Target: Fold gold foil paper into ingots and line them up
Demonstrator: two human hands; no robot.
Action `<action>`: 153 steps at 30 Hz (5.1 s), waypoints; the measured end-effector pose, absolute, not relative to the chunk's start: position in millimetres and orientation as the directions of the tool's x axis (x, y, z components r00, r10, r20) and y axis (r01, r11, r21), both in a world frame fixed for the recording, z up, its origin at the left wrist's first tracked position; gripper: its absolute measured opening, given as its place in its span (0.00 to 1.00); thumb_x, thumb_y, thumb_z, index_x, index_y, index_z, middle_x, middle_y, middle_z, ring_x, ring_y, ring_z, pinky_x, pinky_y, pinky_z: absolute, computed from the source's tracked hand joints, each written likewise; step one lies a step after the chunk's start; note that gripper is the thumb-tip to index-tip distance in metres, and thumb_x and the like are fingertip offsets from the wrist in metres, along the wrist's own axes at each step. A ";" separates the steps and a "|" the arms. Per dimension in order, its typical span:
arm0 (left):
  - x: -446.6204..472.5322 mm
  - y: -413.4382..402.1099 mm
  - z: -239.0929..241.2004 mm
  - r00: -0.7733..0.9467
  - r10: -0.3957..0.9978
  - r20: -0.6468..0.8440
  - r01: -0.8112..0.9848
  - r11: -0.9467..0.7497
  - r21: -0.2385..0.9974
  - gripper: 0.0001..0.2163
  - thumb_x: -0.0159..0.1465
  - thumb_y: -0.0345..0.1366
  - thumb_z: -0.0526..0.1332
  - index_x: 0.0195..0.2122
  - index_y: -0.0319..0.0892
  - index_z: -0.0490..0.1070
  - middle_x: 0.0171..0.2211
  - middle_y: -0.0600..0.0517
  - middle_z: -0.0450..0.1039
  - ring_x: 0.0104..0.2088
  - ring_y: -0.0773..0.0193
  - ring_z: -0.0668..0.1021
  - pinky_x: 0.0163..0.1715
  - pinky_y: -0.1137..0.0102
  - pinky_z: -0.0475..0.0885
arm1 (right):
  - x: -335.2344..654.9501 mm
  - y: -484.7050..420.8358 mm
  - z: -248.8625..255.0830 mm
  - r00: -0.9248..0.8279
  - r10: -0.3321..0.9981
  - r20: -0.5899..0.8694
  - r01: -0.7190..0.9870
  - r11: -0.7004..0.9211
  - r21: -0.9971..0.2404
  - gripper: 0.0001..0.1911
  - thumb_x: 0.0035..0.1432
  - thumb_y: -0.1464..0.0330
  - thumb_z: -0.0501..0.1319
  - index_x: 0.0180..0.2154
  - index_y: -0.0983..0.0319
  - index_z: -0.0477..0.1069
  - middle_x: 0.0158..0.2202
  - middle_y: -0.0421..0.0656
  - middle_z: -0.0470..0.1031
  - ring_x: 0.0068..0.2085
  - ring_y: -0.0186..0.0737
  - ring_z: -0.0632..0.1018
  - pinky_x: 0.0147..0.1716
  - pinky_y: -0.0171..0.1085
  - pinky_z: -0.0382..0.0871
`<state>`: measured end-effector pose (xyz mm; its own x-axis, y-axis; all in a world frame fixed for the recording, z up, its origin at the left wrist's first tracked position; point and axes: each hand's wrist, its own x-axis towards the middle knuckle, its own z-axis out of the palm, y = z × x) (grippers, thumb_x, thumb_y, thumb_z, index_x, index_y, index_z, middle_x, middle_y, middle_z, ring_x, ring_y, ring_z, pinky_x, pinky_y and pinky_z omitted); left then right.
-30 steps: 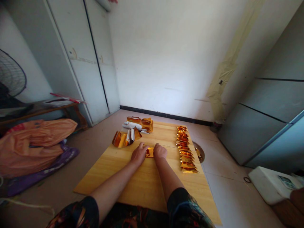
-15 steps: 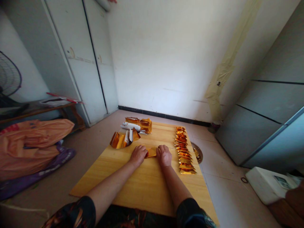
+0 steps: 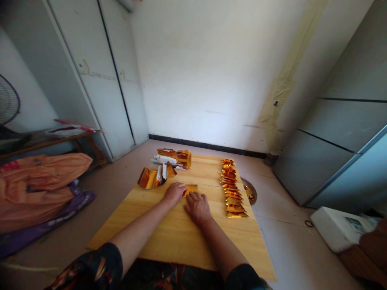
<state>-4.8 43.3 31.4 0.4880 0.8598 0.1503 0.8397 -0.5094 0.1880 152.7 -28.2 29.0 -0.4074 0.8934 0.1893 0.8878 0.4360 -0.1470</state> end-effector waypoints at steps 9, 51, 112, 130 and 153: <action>-4.0 25.7 22.5 0.410 0.892 0.192 0.872 -0.445 0.203 0.13 0.65 0.33 0.52 0.49 0.49 0.68 0.53 0.51 0.68 0.51 0.58 0.70 0.50 0.59 0.59 | 150.9 -28.1 26.9 -0.379 0.912 0.157 0.906 0.400 -0.135 0.24 0.63 0.59 0.52 0.58 0.57 0.61 0.61 0.47 0.62 0.60 0.45 0.62 0.56 0.46 0.52; -12.3 22.3 18.0 0.414 0.884 0.219 0.802 -0.468 0.372 0.12 0.60 0.30 0.55 0.44 0.49 0.70 0.54 0.54 0.70 0.54 0.61 0.69 0.54 0.59 0.55 | 172.9 -0.6 23.0 -0.451 0.865 0.218 0.889 0.458 0.022 0.12 0.66 0.69 0.50 0.36 0.62 0.71 0.36 0.44 0.74 0.40 0.38 0.70 0.40 0.36 0.54; 13.0 24.8 29.9 0.142 0.984 0.111 0.939 -0.170 0.299 0.14 0.63 0.33 0.54 0.51 0.45 0.63 0.41 0.47 0.75 0.44 0.59 0.74 0.45 0.64 0.62 | 146.3 -7.4 28.4 0.147 0.971 0.188 0.984 -0.124 -0.128 0.10 0.62 0.67 0.52 0.44 0.58 0.68 0.44 0.46 0.70 0.44 0.40 0.71 0.37 0.36 0.58; 10.5 25.7 32.7 0.500 0.844 0.194 0.831 -0.530 0.168 0.10 0.64 0.30 0.53 0.33 0.43 0.74 0.35 0.47 0.71 0.42 0.59 0.70 0.41 0.64 0.62 | 165.6 -15.8 33.3 0.034 0.981 0.190 0.967 0.016 -0.256 0.11 0.61 0.71 0.54 0.35 0.57 0.76 0.38 0.44 0.71 0.40 0.37 0.69 0.37 0.33 0.57; -2.5 -3.5 34.9 0.485 0.849 0.208 0.832 -0.522 0.188 0.12 0.66 0.34 0.50 0.42 0.45 0.73 0.37 0.47 0.71 0.41 0.58 0.70 0.39 0.64 0.63 | 157.7 -18.8 29.6 0.192 0.970 0.149 0.927 -0.129 -0.353 0.10 0.57 0.68 0.57 0.41 0.56 0.72 0.43 0.43 0.71 0.43 0.40 0.70 0.38 0.35 0.57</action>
<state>-2.5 -3.5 34.9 0.4854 0.8493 0.2077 0.8322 -0.5216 0.1883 157.7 -18.8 29.6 0.1916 0.9701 0.1486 0.9268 -0.1291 -0.3526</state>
